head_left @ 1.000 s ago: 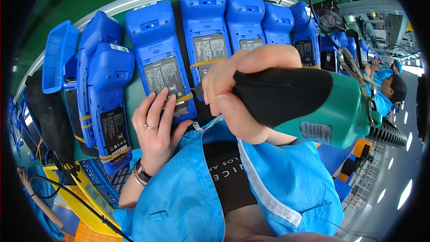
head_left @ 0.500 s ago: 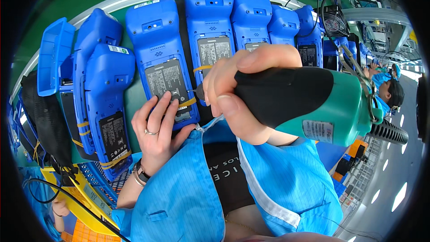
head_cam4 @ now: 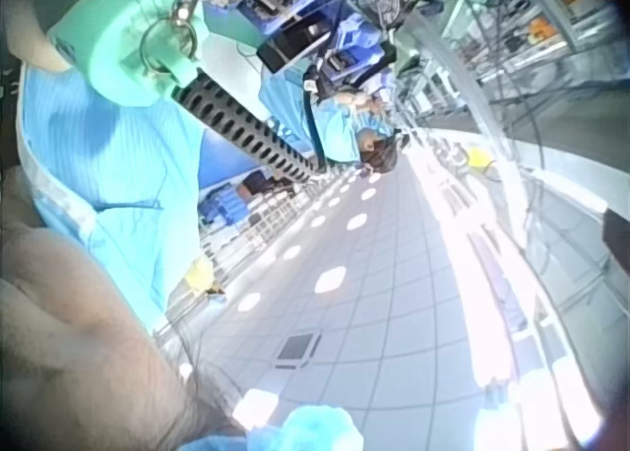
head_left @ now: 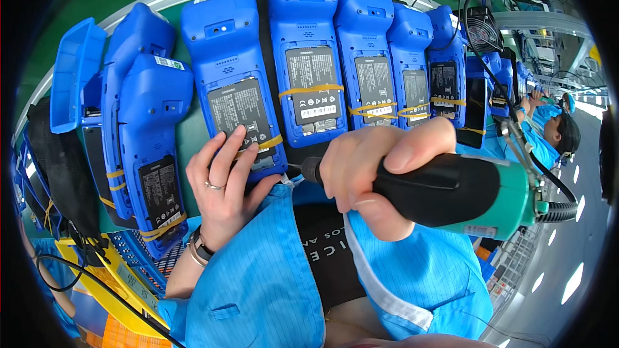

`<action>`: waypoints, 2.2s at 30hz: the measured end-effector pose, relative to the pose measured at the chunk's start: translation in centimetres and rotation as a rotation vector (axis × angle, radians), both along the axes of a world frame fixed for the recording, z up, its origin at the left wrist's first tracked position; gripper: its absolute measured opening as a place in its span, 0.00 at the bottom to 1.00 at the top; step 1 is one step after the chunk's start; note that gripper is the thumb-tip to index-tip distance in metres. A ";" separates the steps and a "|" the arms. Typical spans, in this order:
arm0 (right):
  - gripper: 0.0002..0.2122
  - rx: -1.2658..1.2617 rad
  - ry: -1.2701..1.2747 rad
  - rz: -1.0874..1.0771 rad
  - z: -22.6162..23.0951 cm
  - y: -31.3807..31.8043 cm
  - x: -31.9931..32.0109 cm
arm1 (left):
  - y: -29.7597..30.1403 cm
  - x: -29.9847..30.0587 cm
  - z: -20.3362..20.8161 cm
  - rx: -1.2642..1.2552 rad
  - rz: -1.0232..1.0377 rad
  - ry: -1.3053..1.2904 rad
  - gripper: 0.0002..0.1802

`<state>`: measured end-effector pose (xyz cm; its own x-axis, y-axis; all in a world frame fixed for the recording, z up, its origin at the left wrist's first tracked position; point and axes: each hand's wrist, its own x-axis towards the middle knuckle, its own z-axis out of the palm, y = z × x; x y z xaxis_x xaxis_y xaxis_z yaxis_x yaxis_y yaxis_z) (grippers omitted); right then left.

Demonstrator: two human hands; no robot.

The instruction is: The person secures components and battery covers onto handheld industrial electronic devices with an electric screwdriver, driving screws into each device.

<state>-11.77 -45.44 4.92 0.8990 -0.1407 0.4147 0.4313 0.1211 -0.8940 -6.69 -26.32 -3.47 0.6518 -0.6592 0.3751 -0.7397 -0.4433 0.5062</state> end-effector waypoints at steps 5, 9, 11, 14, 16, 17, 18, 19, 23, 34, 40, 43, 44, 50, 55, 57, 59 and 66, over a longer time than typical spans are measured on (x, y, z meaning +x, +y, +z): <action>0.22 0.035 0.037 0.008 0.1 -0.2 -0.6 | 0.2 0.3 0.9 -0.088 0.003 0.106 0.35; 0.22 0.058 -0.011 0.008 0.7 0.5 -0.3 | 1.8 -0.3 0.5 -0.254 0.165 0.400 0.44; 0.22 0.062 -0.017 0.030 1.0 1.0 0.2 | 2.4 -0.5 0.6 -0.174 0.149 0.335 0.44; 0.22 0.027 0.030 0.008 0.5 3.0 0.5 | 2.7 -0.5 -0.1 -0.168 0.175 0.292 0.42; 0.22 -0.071 0.055 0.012 1.2 3.5 1.0 | 2.5 -0.3 -0.1 -0.170 0.160 0.288 0.40; 0.21 -0.165 0.080 0.010 1.5 3.8 1.2 | 2.6 -0.2 0.0 -0.175 0.167 0.287 0.40; 0.21 -0.168 0.077 0.018 1.4 3.8 1.5 | 2.7 -0.2 0.0 -0.167 0.155 0.268 0.41; 0.21 -0.190 0.034 0.012 1.0 3.5 2.0 | 2.7 -0.2 0.0 -0.159 0.143 0.249 0.41; 0.22 -0.262 -0.042 0.035 1.0 2.5 4.0 | 2.5 -0.2 -0.2 -0.211 0.136 0.260 0.41; 0.23 -0.262 -0.020 0.077 -0.1 3.8 5.8 | 2.9 -0.1 -0.5 -0.186 0.121 0.265 0.40; 0.23 -0.247 0.003 0.083 0.1 4.3 6.1 | 2.9 0.0 -0.7 -0.192 0.124 0.274 0.40; 0.21 -0.276 -0.054 0.044 -0.7 4.2 6.2 | 2.6 0.1 -0.3 -0.207 0.128 0.219 0.39; 0.20 -0.297 -0.097 0.070 -1.0 3.9 6.5 | 2.7 0.1 -0.3 -0.208 0.127 0.214 0.39; 0.16 -0.300 -0.144 0.057 -0.9 4.5 6.6 | 3.0 -0.7 -1.3 -0.264 0.156 0.368 0.38; 0.17 -0.328 0.040 0.051 1.5 3.6 5.5 | 2.4 -0.1 0.0 -0.266 0.165 0.430 0.39; 0.20 -0.267 -0.056 -0.037 1.8 2.4 4.1 | 2.5 -0.3 0.7 -0.156 0.172 0.295 0.40; 0.21 -0.248 -0.202 0.032 2.4 0.0 3.1 | 2.3 -0.3 1.2 -0.294 0.213 0.636 0.38; 0.17 0.256 -0.262 -0.083 2.2 -3.3 -2.4 | 0.6 0.7 0.8 -0.394 0.332 0.909 0.38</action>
